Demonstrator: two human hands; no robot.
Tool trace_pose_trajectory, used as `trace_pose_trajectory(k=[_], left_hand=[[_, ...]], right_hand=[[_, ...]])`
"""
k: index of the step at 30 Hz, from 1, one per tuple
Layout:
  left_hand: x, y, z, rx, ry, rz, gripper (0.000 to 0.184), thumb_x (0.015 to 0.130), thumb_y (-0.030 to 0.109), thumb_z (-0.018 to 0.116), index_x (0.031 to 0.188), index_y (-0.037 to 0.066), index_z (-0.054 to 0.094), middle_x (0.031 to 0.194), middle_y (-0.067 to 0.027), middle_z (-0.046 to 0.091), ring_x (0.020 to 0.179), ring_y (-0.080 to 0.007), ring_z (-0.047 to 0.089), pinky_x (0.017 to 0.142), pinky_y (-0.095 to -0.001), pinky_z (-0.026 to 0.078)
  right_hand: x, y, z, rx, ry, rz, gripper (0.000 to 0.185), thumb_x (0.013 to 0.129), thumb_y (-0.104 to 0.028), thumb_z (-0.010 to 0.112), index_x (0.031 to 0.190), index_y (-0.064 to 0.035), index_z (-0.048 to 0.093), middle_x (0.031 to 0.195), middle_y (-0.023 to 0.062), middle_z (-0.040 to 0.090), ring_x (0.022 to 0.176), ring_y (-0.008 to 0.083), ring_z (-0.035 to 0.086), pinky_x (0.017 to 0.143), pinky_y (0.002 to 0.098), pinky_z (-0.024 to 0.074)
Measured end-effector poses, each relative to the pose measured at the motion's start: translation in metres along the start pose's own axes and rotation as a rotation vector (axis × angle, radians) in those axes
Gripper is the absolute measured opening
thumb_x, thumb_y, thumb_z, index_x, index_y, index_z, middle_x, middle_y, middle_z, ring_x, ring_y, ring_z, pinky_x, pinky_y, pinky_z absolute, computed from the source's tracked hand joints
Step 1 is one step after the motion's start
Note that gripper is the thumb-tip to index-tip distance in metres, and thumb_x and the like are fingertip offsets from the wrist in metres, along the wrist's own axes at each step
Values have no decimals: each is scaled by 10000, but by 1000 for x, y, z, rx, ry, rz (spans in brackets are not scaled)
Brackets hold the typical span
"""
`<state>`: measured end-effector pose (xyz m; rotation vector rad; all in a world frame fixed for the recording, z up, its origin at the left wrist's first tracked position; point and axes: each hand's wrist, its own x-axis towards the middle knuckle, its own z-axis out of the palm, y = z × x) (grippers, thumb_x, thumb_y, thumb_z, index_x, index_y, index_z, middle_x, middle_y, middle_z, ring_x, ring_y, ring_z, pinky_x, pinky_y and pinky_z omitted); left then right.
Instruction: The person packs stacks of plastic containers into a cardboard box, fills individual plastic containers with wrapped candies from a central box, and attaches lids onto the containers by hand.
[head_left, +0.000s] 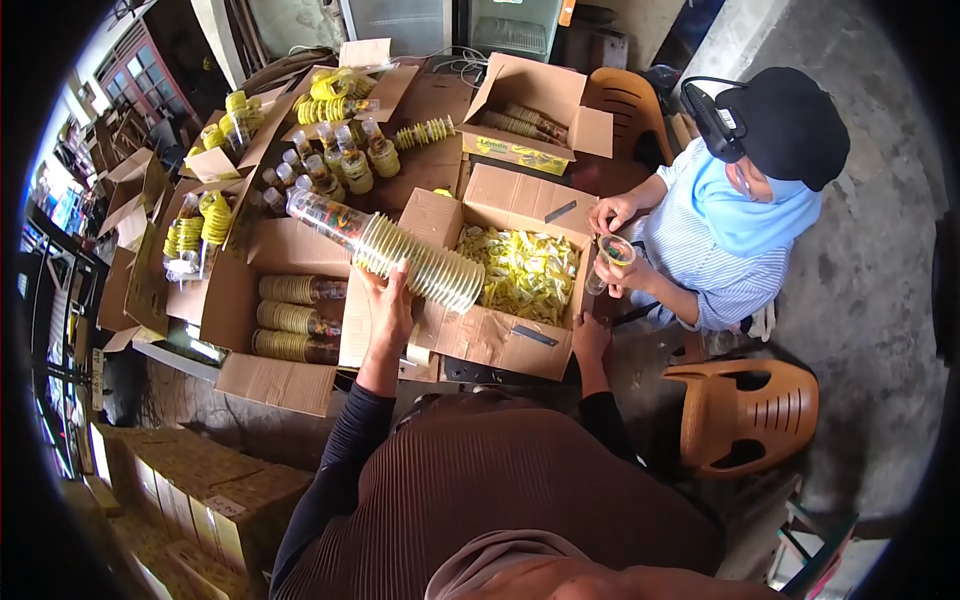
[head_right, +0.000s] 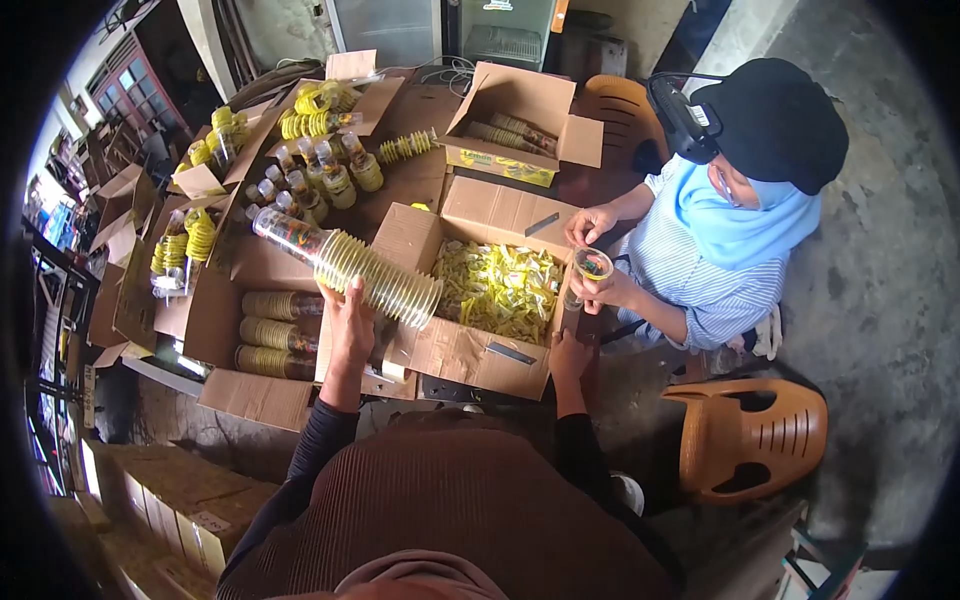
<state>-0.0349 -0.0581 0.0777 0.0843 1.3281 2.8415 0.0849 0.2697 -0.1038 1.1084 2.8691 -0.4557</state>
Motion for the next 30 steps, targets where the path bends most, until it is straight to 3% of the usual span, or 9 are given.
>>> trace_pose_trajectory(k=[1,5,8,10,13,16,21,24,30], left_hand=[[0,-4,1,0,-8,-3,634,878,87,633,1364,171,234,1225,-77,466,1077,-182,511,892,-346,466],[3,-23,3,-3,-2,-3,639,872,88,641,1362,172,240,1233,-77,469,1079,-199,517,879,-374,486],[3,-42,0,20,-17,-13,646,874,90,639,1372,173,236,1239,-72,465,1079,-196,508,894,-376,468],[2,-49,6,70,-43,-24,679,868,195,658,1390,195,223,1270,-58,428,1143,-198,459,916,-390,449],[0,-53,14,26,-49,-41,668,874,142,646,1388,194,222,1253,-67,441,1107,-192,482,892,-374,460],[-2,-57,17,6,-55,-30,652,879,77,630,1376,192,224,1208,-67,459,1033,-169,521,802,-325,503],[-13,-65,19,68,-36,2,668,877,88,626,1390,180,208,1199,-67,461,1048,-174,506,832,-342,490],[-14,-72,16,124,-27,41,588,885,76,608,1349,153,254,1200,-80,462,1056,-179,503,862,-352,477],[-14,-84,9,158,-5,96,734,849,87,673,1392,125,181,1181,-70,467,1020,-156,499,835,-296,471]], right_hand=[[-2,-1,-3,-75,138,-115,346,869,-321,579,1155,-126,601,876,228,656,835,416,627,816,477,466],[-18,-24,-36,173,152,-85,296,848,-210,614,1114,-81,617,976,185,643,943,366,602,879,479,429],[-19,-39,-42,549,291,-586,351,791,-99,704,1119,-36,596,1021,187,591,943,338,604,817,381,477],[-28,-63,-61,928,28,-559,313,844,-112,677,1135,-38,587,1024,156,597,977,262,615,786,331,500],[-36,-88,-84,1229,-199,-593,264,910,-114,614,1146,-8,562,1080,98,600,995,166,598,819,289,505],[-44,-102,-107,1332,-455,-473,270,938,-113,564,1177,8,531,1166,98,579,1111,198,558,942,322,462],[-53,-109,-106,1503,-607,-314,312,941,-257,581,1106,7,565,1012,74,607,962,149,590,828,299,493],[-51,-108,-106,1484,-678,-273,309,933,-265,593,1085,4,572,1010,69,606,961,145,588,819,294,492],[-45,-113,-104,1499,-713,-230,261,907,-275,633,966,-21,628,895,31,624,813,104,588,755,255,484]])
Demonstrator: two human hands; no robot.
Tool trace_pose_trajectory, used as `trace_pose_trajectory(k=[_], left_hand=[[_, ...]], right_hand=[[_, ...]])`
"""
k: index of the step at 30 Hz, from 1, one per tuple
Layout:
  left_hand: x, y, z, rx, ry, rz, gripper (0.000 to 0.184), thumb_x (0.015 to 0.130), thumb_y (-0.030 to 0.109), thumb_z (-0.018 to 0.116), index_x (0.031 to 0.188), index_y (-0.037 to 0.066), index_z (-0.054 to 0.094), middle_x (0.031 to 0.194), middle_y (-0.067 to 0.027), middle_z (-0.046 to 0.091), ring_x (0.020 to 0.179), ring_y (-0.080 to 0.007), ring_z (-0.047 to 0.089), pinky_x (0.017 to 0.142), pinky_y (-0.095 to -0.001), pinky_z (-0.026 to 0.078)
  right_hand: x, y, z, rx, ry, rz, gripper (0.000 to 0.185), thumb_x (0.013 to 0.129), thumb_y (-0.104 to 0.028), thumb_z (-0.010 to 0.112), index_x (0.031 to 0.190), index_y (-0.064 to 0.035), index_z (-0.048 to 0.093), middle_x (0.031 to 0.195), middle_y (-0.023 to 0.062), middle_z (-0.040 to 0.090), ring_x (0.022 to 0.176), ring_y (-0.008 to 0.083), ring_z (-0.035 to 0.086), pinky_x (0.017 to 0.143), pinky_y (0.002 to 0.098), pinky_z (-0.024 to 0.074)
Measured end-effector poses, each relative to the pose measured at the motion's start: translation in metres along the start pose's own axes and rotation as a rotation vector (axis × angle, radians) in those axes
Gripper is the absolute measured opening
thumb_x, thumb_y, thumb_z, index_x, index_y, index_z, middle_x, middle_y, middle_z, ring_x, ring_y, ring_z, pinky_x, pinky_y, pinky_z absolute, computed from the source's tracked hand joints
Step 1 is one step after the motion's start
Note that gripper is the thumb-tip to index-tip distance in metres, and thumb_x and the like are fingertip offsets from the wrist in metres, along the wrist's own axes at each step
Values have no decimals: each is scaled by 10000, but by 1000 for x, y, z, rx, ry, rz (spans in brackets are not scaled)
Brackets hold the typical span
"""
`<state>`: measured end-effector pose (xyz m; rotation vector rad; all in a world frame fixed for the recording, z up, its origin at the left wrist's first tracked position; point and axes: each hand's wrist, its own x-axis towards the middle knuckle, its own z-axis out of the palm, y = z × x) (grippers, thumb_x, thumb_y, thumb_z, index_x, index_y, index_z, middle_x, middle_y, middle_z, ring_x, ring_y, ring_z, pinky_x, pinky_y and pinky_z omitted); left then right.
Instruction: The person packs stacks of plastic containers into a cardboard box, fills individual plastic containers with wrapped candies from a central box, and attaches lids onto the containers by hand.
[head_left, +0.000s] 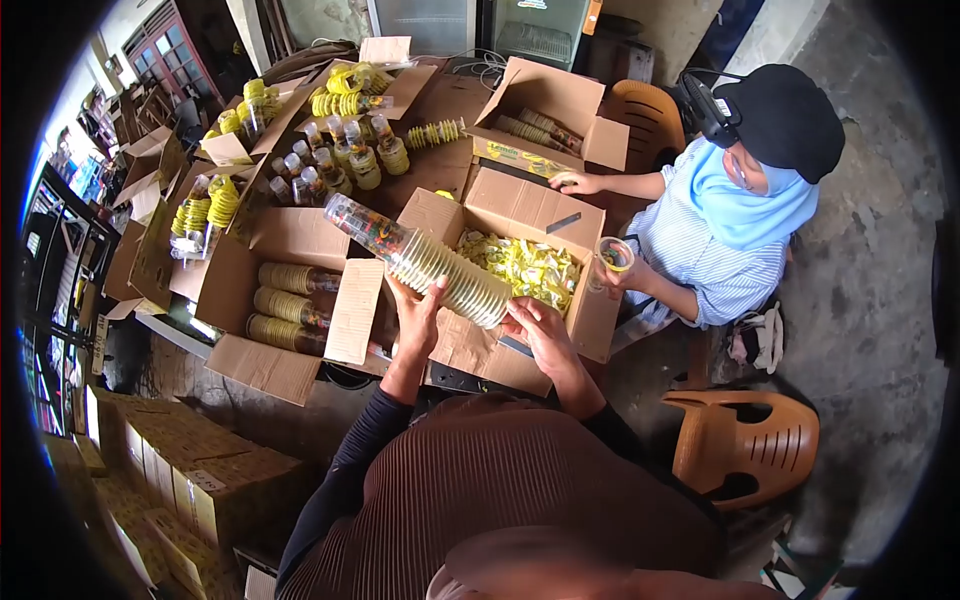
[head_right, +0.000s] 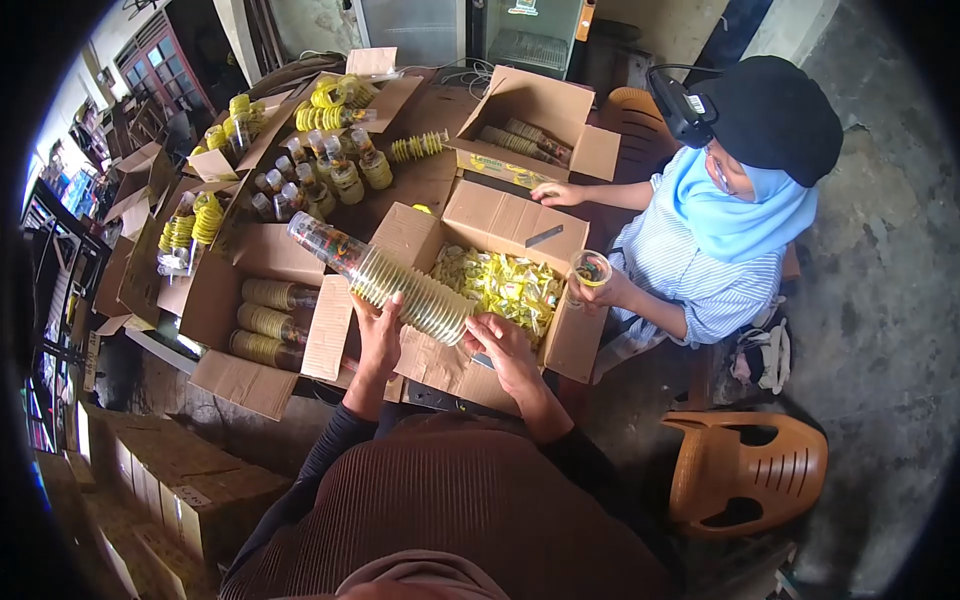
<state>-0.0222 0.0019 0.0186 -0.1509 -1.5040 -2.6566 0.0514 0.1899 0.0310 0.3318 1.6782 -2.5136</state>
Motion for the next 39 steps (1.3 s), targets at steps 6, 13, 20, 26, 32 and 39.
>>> trace_pose_trajectory(k=[6,13,20,26,32,39], left_hand=[[0,8,-8,21,80,13,745,841,122,690,1384,130,180,1169,-77,472,1011,-167,512,825,-307,483],[7,14,-12,57,112,23,722,866,128,658,1395,152,167,1184,-86,469,1043,-180,513,845,-332,484],[11,5,-11,-66,107,-84,675,890,117,624,1394,202,183,1234,-77,441,1065,-194,507,846,-362,486],[16,-15,-3,-45,48,-129,607,901,152,608,1363,153,214,1252,-79,415,1130,-192,453,916,-358,436],[28,-18,7,-129,-5,-115,636,892,108,613,1375,135,200,1228,-75,435,1074,-161,462,900,-326,423],[34,-14,-3,-89,-18,-88,680,880,106,636,1391,142,189,1181,-59,465,1044,-153,473,885,-314,423]], right_hand=[[21,3,4,-14,-77,35,230,892,-258,652,962,-39,641,869,18,628,795,85,589,734,236,484],[36,-3,13,55,-118,70,200,896,-205,642,968,-18,645,879,33,640,776,105,608,733,232,501],[40,3,6,87,-117,89,200,902,-198,631,982,-16,646,879,35,644,787,109,616,728,236,501],[35,4,-8,84,-47,92,220,924,-220,596,1011,-21,635,904,45,645,824,119,615,740,251,494],[34,-5,-11,96,-29,58,246,934,-261,576,991,-27,629,900,46,640,831,125,606,757,266,488],[34,-4,-3,80,-57,59,255,946,-271,553,987,-26,611,902,49,629,844,125,599,757,270,481]])
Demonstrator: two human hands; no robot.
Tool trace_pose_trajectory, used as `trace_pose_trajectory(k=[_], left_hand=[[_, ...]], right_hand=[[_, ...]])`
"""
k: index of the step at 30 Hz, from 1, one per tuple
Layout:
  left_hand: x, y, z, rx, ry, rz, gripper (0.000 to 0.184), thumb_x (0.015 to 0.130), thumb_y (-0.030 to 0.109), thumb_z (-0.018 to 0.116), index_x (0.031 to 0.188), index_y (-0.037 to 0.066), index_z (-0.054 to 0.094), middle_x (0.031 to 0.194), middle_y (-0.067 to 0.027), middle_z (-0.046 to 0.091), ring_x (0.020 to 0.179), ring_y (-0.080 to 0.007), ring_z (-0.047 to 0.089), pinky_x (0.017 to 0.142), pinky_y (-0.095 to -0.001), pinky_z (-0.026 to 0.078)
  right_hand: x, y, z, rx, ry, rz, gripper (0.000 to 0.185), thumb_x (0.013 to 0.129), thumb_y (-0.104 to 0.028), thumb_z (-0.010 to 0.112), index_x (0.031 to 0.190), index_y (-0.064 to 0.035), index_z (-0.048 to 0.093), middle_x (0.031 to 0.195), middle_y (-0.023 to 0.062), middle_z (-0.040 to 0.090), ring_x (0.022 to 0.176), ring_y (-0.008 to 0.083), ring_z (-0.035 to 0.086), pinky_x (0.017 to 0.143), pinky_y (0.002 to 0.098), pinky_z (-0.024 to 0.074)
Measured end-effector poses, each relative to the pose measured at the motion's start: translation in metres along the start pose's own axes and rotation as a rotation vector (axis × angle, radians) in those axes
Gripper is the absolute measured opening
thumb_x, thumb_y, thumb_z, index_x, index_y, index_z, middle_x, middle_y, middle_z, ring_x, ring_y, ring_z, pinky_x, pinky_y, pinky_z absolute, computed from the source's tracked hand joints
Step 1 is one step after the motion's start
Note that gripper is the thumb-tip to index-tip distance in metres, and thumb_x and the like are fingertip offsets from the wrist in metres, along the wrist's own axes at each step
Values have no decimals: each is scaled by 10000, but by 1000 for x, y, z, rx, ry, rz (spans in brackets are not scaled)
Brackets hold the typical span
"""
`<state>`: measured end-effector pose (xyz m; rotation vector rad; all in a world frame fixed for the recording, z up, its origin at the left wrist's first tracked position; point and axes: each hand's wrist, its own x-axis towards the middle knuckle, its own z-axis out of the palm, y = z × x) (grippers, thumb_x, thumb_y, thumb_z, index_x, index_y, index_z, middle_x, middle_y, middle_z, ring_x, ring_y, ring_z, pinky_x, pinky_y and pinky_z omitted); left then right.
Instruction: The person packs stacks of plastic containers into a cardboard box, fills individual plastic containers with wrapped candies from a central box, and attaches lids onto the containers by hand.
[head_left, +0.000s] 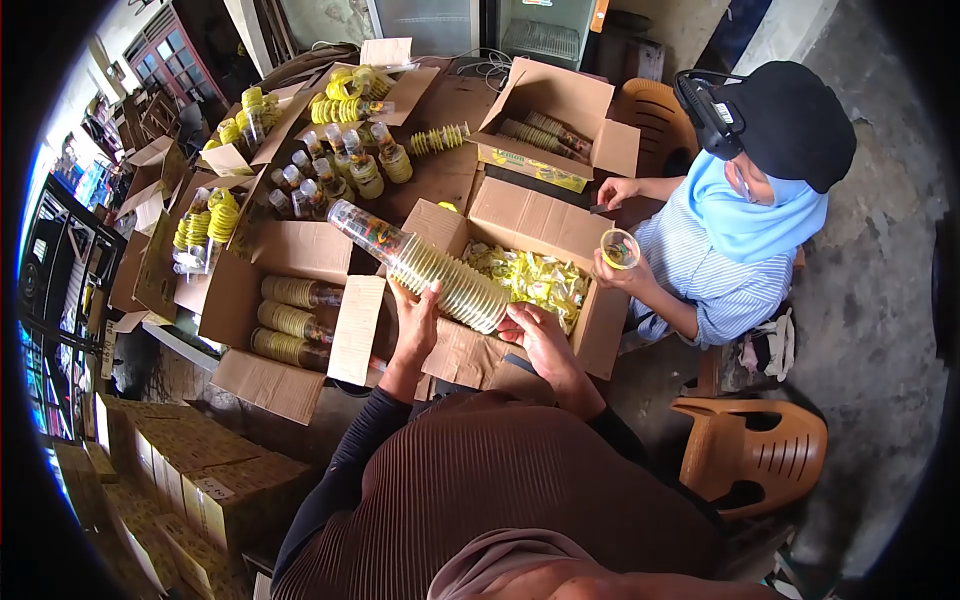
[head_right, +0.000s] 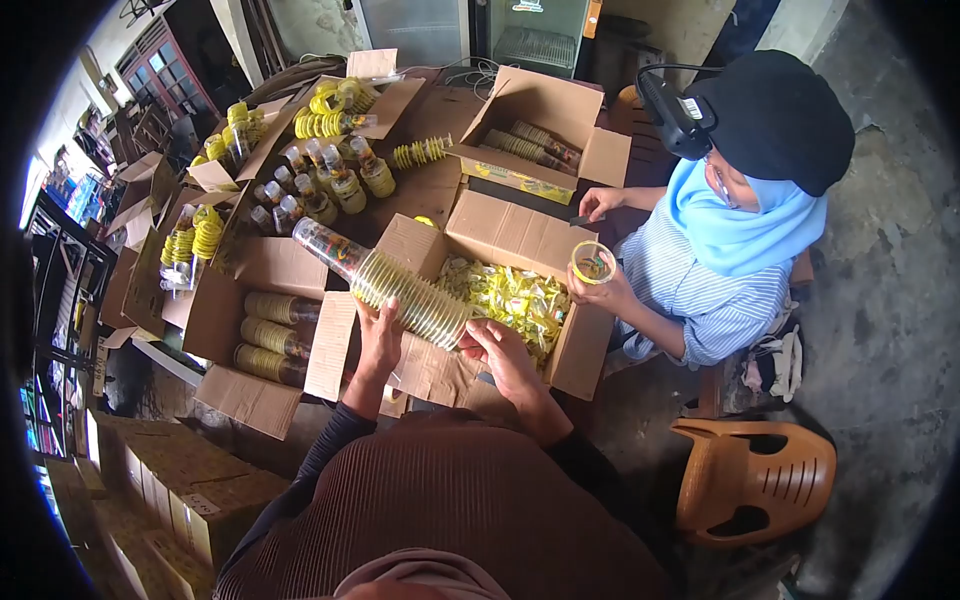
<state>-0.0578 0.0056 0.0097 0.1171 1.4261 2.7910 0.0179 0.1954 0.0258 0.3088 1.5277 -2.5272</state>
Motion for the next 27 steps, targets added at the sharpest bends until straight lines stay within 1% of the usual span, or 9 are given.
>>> trace_pose_trajectory(k=[6,15,17,19,20,22,23,25,27], left_hand=[[0,8,-3,38,-6,-6,738,855,88,664,1403,144,172,1171,-50,474,1026,-149,490,882,-307,433],[4,13,5,156,-69,102,754,831,71,673,1401,115,181,1200,-69,473,1058,-160,489,908,-304,425],[3,18,5,170,-66,82,756,827,83,678,1399,126,186,1184,-74,477,1058,-158,488,897,-305,433],[2,26,6,86,-51,51,719,842,93,658,1388,153,194,1178,-77,457,1044,-175,506,857,-314,470],[0,33,5,45,-31,17,713,844,98,655,1385,155,195,1183,-78,453,1046,-183,509,862,-318,473],[-4,48,-3,18,-1,-24,711,851,120,652,1388,173,189,1186,-84,450,1055,-193,516,884,-323,473],[-1,44,-17,81,20,34,770,851,140,662,1417,146,140,1222,-98,441,1074,-194,509,902,-327,461],[-2,50,-31,427,65,180,854,838,142,688,1440,98,83,1267,-115,423,1099,-195,495,920,-337,445],[-4,49,-37,484,80,217,892,823,136,706,1441,74,66,1276,-126,419,1112,-199,487,929,-346,438]], right_hand=[[-1,1,6,19,-8,-4,258,952,-261,543,1004,-15,603,906,52,630,837,125,597,752,267,481],[-5,2,3,16,-6,-12,277,948,-276,551,1023,-14,600,915,53,633,832,124,599,745,257,479],[-6,0,3,25,-21,-15,281,947,-279,554,1029,-15,602,918,50,635,834,123,601,748,255,479],[-7,-2,6,-10,-70,23,286,943,-281,562,1044,-17,605,952,54,644,841,123,605,756,252,478],[-5,3,2,-24,-99,30,275,943,-270,566,1055,-23,610,992,59,649,851,114,605,767,243,475],[-7,3,4,-60,-116,33,267,943,-264,569,1055,-24,611,1000,59,649,851,108,603,765,238,475],[-7,3,6,-96,-136,29,260,943,-257,572,1055,-26,612,1007,58,649,852,102,601,763,233,474],[-6,5,5,-117,-141,36,255,944,-255,574,1051,-27,614,1002,52,650,854,92,598,756,223,475],[-1,12,1,-166,-148,31,255,943,-255,577,1052,-27,610,1005,50,648,864,89,599,752,215,477]])
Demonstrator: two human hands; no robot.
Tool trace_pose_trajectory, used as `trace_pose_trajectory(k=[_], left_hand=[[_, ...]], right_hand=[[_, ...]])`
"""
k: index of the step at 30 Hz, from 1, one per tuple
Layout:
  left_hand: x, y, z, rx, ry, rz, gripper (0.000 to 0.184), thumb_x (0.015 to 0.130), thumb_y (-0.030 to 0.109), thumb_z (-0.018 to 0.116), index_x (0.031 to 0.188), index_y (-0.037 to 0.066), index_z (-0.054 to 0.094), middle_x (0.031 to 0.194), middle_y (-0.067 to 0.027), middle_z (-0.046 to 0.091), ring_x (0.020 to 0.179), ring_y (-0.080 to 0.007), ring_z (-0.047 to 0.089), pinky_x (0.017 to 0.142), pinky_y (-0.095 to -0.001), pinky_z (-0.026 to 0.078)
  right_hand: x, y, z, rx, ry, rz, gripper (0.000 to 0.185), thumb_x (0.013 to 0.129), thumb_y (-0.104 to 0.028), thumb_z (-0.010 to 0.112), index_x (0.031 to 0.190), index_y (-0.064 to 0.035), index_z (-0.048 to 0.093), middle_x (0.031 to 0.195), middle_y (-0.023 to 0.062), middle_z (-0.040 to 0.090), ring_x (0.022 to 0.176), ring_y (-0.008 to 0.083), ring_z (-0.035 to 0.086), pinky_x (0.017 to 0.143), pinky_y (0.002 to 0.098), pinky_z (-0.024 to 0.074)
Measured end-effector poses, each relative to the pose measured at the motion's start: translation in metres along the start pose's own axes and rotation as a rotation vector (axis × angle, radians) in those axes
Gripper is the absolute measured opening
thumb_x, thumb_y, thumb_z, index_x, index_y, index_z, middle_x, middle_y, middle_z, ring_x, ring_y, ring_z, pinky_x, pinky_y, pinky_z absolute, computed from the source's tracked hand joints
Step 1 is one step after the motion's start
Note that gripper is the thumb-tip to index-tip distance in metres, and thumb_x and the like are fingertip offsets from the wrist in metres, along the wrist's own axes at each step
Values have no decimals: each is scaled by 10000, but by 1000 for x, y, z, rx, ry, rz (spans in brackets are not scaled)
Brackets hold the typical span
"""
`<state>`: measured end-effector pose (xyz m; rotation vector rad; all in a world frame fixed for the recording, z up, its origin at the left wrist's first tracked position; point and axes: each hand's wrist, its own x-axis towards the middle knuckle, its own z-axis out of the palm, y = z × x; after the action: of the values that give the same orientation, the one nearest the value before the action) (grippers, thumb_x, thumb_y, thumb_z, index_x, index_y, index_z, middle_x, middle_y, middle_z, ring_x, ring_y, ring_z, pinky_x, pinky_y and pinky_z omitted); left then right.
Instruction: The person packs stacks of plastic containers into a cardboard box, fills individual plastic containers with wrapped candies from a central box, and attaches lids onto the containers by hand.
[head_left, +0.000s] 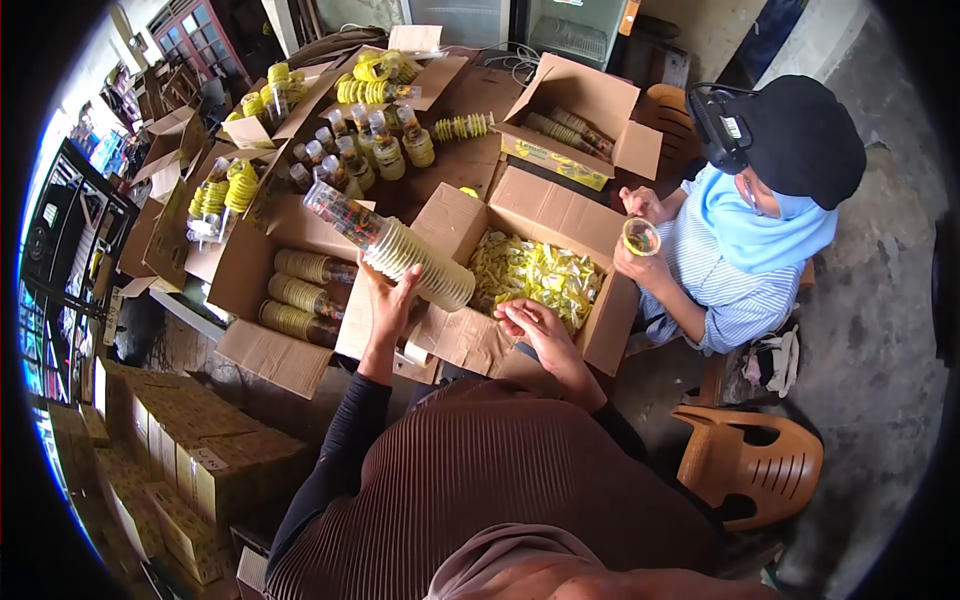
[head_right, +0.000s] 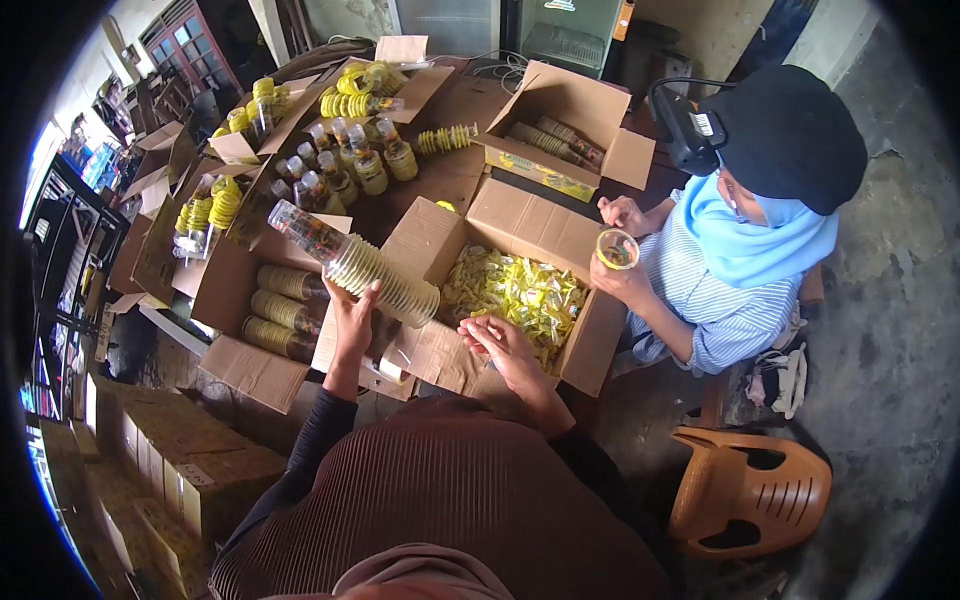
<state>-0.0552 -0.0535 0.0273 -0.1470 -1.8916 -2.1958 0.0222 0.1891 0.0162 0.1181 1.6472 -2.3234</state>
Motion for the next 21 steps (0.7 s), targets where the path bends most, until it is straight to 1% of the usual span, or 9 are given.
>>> trace_pose_trajectory(k=[1,4,8,10,12,15,18,19,21], left_hand=[[-1,-3,-2,48,7,40,930,808,131,725,1442,51,49,1284,-137,415,1126,-203,478,938,-354,431],[-4,-27,-9,139,27,66,980,770,132,767,1440,51,56,1280,-162,410,1138,-216,471,946,-360,425],[-20,-53,-8,218,25,96,1059,716,185,821,1422,21,50,1306,-244,374,1155,-294,498,946,-401,463],[-30,-83,-17,470,17,114,1111,700,241,835,1410,-6,16,1294,-276,392,1151,-320,511,939,-414,480],[-41,-92,-19,512,66,74,1119,709,289,819,1415,2,-1,1292,-281,402,1187,-346,463,986,-452,390],[-40,-99,-22,489,121,165,1121,690,272,843,1406,-24,33,1270,-293,412,1155,-345,500,961,-423,437],[-39,-98,-23,609,61,114,1116,692,270,842,1402,-33,36,1267,-293,407,1163,-351,488,962,-436,421],[-38,-96,-23,677,20,236,1109,686,278,845,1397,-38,54,1267,-289,400,1169,-353,478,964,-443,414],[-38,-89,-19,621,66,203,1105,682,286,847,1398,-34,68,1278,-291,389,1172,-357,475,968,-447,408]], right_hand=[[3,4,0,-6,39,33,224,945,-205,570,1059,-18,616,1006,40,643,832,76,586,759,218,483],[9,15,-1,6,18,23,221,946,-207,569,1054,-20,616,1005,39,642,838,78,585,766,221,483],[8,16,-4,-63,-9,24,218,954,-198,554,1066,-19,606,1005,44,642,856,79,587,776,226,485],[7,16,-7,-57,4,14,220,956,-198,551,1068,-17,603,1006,44,642,859,79,589,776,225,485],[8,17,-9,-47,17,4,221,958,-198,548,1071,-15,601,1008,44,642,862,79,590,776,224,485],[8,19,-13,-64,26,-20,229,961,-204,543,1077,-14,598,1024,45,638,864,81,593,776,218,485],[7,21,-14,-62,25,-23,225,963,-199,538,1073,-13,601,1023,45,637,857,79,589,776,218,484],[6,22,-14,-60,22,-25,225,963,-199,538,1073,-13,601,1023,45,637,857,79,589,776,218,484],[7,21,-14,-83,11,-29,241,959,-209,546,1062,5,587,1035,73,644,878,92,599,786,227,492]])
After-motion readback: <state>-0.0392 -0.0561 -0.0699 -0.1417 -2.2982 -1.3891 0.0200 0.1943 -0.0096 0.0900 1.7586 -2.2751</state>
